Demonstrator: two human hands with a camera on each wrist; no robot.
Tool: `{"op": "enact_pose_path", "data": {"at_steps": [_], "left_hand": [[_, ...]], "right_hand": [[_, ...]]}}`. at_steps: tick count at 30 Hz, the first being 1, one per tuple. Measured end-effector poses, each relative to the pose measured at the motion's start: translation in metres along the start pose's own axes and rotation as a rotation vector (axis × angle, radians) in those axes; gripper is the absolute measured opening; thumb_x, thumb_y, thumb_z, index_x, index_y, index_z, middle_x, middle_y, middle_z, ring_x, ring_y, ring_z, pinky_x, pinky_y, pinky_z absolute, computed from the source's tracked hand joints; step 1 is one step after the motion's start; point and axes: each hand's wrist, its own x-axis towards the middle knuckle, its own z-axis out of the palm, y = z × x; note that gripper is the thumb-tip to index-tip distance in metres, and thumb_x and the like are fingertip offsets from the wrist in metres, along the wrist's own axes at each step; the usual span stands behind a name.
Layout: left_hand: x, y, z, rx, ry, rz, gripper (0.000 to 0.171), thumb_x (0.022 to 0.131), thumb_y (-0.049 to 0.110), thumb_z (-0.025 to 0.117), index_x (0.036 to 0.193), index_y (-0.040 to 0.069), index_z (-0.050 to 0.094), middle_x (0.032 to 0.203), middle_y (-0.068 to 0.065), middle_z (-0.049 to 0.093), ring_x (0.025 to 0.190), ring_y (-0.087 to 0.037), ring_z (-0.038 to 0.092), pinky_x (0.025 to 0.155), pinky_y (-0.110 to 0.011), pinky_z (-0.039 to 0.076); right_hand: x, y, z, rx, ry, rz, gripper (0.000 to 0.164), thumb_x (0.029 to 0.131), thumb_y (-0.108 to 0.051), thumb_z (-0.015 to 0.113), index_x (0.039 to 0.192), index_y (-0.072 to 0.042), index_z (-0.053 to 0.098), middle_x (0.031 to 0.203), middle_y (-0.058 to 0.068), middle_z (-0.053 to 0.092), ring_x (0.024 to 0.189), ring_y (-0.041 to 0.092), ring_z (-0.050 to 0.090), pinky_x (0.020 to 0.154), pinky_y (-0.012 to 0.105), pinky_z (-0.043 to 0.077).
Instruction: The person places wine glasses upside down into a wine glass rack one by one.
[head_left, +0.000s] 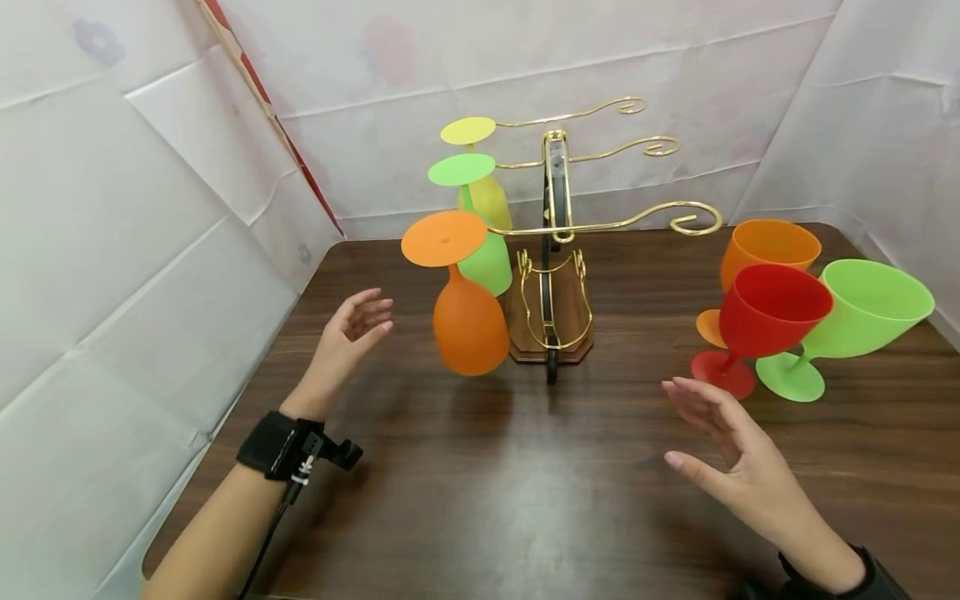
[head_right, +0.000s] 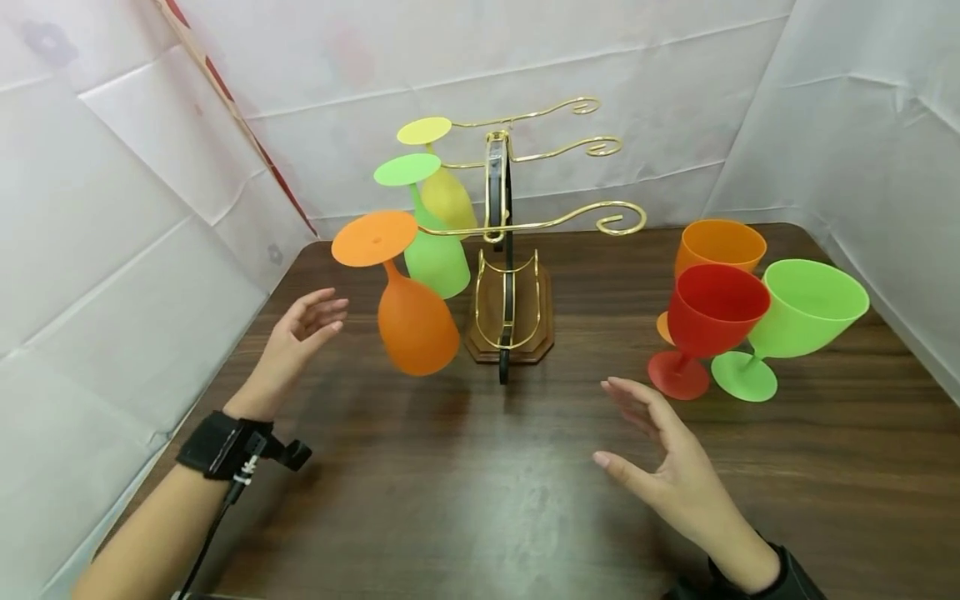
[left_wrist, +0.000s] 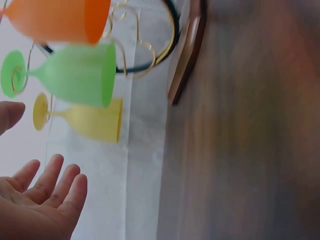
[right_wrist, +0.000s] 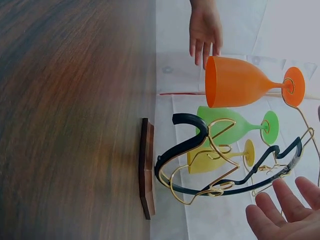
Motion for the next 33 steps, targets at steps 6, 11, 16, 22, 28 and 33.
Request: {"op": "enact_pose_path", "data": {"at_steps": [6,11,16,22,28,33], "left_hand": [[-0.034,-0.001,0.013,-0.004,-0.047,-0.03,0.056,0.094,0.027,0.059,0.143,0.019,0.034,0.141,-0.011,0.044,0.127,-0.026,0.043,0.094,-0.018,0.044],[-0.058,0.003,0.019,0.007,-0.08,-0.037,0.055,0.093,0.027,0.06,0.142,0.021,0.036,0.14,-0.008,0.045,0.127,-0.027,0.041,0.095,-0.018,0.042],[-0.072,0.002,0.023,-0.006,-0.064,-0.019,0.053,0.093,0.02,0.061,0.14,0.018,0.038,0.139,-0.013,0.046,0.125,-0.029,0.043,0.094,-0.018,0.044],[-0.085,0.008,0.039,-0.055,-0.065,0.027,0.051,0.092,0.012,0.061,0.138,0.014,0.04,0.135,-0.014,0.049,0.121,-0.026,0.048,0.095,-0.022,0.045],[-0.093,0.017,0.062,-0.113,-0.176,0.084,0.05,0.09,0.007,0.062,0.136,0.01,0.042,0.134,-0.014,0.05,0.12,-0.019,0.051,0.096,-0.025,0.047],[-0.091,0.022,0.085,-0.131,-0.283,0.17,0.05,0.09,0.003,0.061,0.135,0.006,0.042,0.134,-0.021,0.049,0.121,-0.023,0.051,0.099,-0.03,0.046]], "right_hand": [[0.001,0.003,0.003,0.06,0.004,-0.02,0.076,0.068,0.024,0.067,0.136,0.006,0.038,0.135,-0.002,0.051,0.123,0.003,0.048,0.098,0.007,0.038],[0.002,0.003,0.0,-0.017,-0.007,0.029,0.075,0.07,0.02,0.069,0.136,0.005,0.037,0.134,-0.009,0.051,0.123,0.001,0.048,0.096,0.006,0.039],[0.005,0.003,0.001,-0.087,0.007,0.071,0.074,0.072,0.016,0.071,0.137,0.001,0.039,0.134,-0.007,0.051,0.121,-0.002,0.049,0.095,0.006,0.039],[0.007,0.002,0.005,-0.061,0.006,0.078,0.074,0.072,0.015,0.071,0.137,-0.002,0.04,0.134,-0.004,0.052,0.122,-0.003,0.047,0.095,0.005,0.038],[0.005,-0.001,0.009,-0.025,0.005,0.089,0.073,0.072,0.015,0.071,0.136,-0.003,0.04,0.133,-0.008,0.051,0.122,-0.003,0.047,0.095,0.004,0.038],[0.003,-0.001,0.016,-0.008,-0.021,0.079,0.074,0.074,0.013,0.072,0.137,-0.006,0.04,0.134,-0.004,0.051,0.123,-0.003,0.045,0.096,0.004,0.036]]}}
